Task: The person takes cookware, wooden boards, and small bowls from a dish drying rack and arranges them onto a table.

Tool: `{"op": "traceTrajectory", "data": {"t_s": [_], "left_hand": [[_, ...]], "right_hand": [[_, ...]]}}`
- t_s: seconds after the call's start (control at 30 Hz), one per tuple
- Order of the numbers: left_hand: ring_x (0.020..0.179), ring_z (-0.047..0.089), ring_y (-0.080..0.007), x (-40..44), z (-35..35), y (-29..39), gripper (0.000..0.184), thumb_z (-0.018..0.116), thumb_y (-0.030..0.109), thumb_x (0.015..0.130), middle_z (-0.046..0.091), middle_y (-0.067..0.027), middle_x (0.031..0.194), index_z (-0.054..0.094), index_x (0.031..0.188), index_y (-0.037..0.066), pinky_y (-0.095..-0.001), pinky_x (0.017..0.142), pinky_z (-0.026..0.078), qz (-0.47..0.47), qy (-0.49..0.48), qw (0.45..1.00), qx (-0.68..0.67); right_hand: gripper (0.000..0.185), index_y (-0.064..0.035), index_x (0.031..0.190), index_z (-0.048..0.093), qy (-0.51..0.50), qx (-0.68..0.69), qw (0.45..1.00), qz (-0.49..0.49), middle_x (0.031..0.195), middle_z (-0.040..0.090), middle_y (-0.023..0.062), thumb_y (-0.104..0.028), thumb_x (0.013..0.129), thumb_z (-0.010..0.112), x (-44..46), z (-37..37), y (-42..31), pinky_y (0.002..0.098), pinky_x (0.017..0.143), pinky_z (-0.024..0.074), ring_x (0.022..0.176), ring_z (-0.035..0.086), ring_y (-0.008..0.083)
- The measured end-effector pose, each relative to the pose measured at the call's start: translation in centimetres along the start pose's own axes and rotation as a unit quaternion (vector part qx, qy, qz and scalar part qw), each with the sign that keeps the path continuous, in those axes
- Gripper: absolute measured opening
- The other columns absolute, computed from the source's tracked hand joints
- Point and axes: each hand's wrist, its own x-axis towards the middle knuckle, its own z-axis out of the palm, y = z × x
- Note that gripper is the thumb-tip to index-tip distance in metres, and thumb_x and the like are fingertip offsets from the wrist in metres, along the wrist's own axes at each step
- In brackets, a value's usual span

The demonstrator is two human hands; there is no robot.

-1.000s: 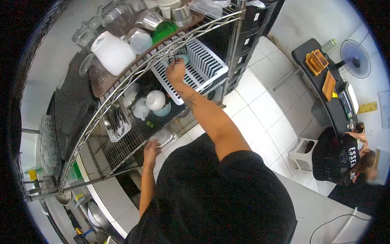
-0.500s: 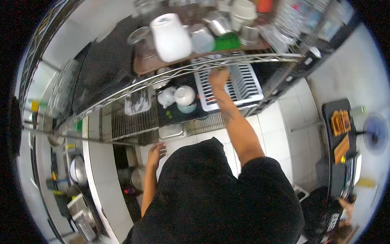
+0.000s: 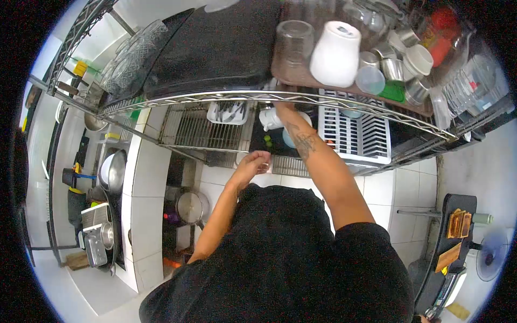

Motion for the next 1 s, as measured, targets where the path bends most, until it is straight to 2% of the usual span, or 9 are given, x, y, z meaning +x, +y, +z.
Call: {"op": "traceTrajectory", "data": {"t_s": [0.1, 0.23, 0.33, 0.5, 0.63, 0.73, 0.8, 0.87, 1.0], "left_hand": [[0.091, 0.063, -0.0145, -1.3, -4.1, 2.6, 0.023, 0.059, 0.023, 0.099, 0.067, -0.0033, 0.103, 0.064, 0.116, 0.008, -0.0292, 0.084, 0.052, -0.019, 0.011, 0.999, -0.039], [0.093, 0.062, -0.016, -1.5, -14.2, 3.0, 0.034, 0.056, 0.028, 0.101, 0.066, -0.0061, 0.107, 0.061, 0.126, 0.004, -0.0313, 0.085, 0.052, 0.028, 0.076, 0.995, -0.062], [0.097, 0.063, -0.0165, 1.8, -18.0, 4.6, 0.036, 0.054, 0.03, 0.102, 0.067, -0.0069, 0.11, 0.062, 0.123, 0.002, -0.0324, 0.086, 0.052, 0.036, 0.041, 0.997, -0.055], [0.096, 0.064, -0.0166, 5.3, -18.5, 8.9, 0.032, 0.051, 0.028, 0.102, 0.067, -0.0069, 0.109, 0.065, 0.118, 0.003, -0.0312, 0.08, 0.052, -0.003, 0.001, 0.994, -0.112], [0.096, 0.062, -0.016, 7.2, -17.4, 9.0, 0.014, 0.055, 0.011, 0.102, 0.066, -0.0045, 0.104, 0.064, 0.112, 0.006, -0.0295, 0.085, 0.051, 0.049, 0.011, 0.986, -0.16], [0.097, 0.061, -0.0151, 4.8, -17.4, 11.1, 0.012, 0.052, 0.009, 0.103, 0.064, -0.0036, 0.107, 0.062, 0.111, 0.006, -0.0305, 0.086, 0.051, 0.102, 0.118, 0.968, -0.195], [0.098, 0.059, -0.0148, 6.6, -21.2, 9.6, 0.015, 0.051, 0.006, 0.102, 0.062, -0.0036, 0.111, 0.058, 0.115, 0.008, -0.0338, 0.078, 0.054, 0.169, 0.143, 0.966, -0.13], [0.099, 0.058, -0.0151, 6.2, -25.1, 9.9, 0.021, 0.055, 0.008, 0.1, 0.06, -0.0035, 0.113, 0.056, 0.121, 0.011, -0.0348, 0.069, 0.056, 0.265, 0.228, 0.933, -0.086], [0.082, 0.059, -0.0164, 12.9, -41.4, 5.9, 0.024, 0.056, 0.023, 0.102, 0.061, -0.0057, 0.103, 0.055, 0.121, 0.01, -0.0287, 0.059, 0.052, 0.255, 0.163, 0.937, -0.176]], "right_hand": [[0.036, 0.0043, 0.127, 0.055, 0.116, -0.126, 0.98, -0.105, 0.117, 0.062, 0.0147, -0.013, 0.097, 0.058, -1.9, 5.2, -2.5, 0.038, 0.078, 0.052, 0.099, 0.06, 0.0257], [0.043, 0.006, 0.131, 0.053, -0.051, 0.268, 0.955, 0.117, 0.128, 0.059, 0.0269, -0.023, 0.099, 0.052, -8.9, 7.4, -14.0, 0.0453, 0.102, 0.0428, 0.118, 0.056, 0.0415], [0.03, 0.0071, 0.116, 0.057, 0.042, 0.13, 0.991, 0.009, 0.109, 0.064, 0.0302, -0.016, 0.101, 0.046, -10.8, 10.3, -14.3, 0.0489, 0.095, 0.0457, 0.104, 0.061, 0.0474], [0.031, 0.0043, 0.118, 0.055, 0.035, 0.102, 0.993, 0.037, 0.1, 0.066, 0.0236, -0.021, 0.104, 0.045, -14.7, 12.7, -14.0, 0.0428, 0.083, 0.0497, 0.09, 0.064, 0.0343], [0.039, 0.0029, 0.132, 0.052, -0.038, 0.172, 0.98, 0.095, 0.108, 0.069, 0.0173, -0.025, 0.105, 0.047, -15.8, 12.0, -16.1, 0.0348, 0.087, 0.0505, 0.1, 0.065, 0.0239], [0.048, -0.0025, 0.142, 0.049, -0.143, 0.2, 0.969, 0.028, 0.121, 0.065, 0.0246, -0.033, 0.105, 0.047, -16.4, 11.2, -18.1, 0.0425, 0.092, 0.049, 0.103, 0.065, 0.0354], [0.054, -0.0064, 0.147, 0.047, -0.152, 0.175, 0.973, -0.016, 0.127, 0.064, 0.023, -0.041, 0.105, 0.048, -16.8, 10.9, -18.7, 0.0417, 0.091, 0.0504, 0.104, 0.065, 0.0323], [0.056, -0.0069, 0.142, 0.053, -0.339, 0.214, 0.912, 0.085, 0.128, 0.064, 0.0223, -0.048, 0.105, 0.045, -17.1, 8.3, -20.8, 0.0412, 0.09, 0.052, 0.102, 0.067, 0.0306], [0.063, -0.002, 0.136, 0.059, -0.333, 0.084, 0.928, 0.144, 0.121, 0.066, 0.0205, -0.055, 0.103, 0.047, -19.1, 8.1, -15.8, 0.0367, 0.086, 0.0548, 0.093, 0.069, 0.0259]]}}
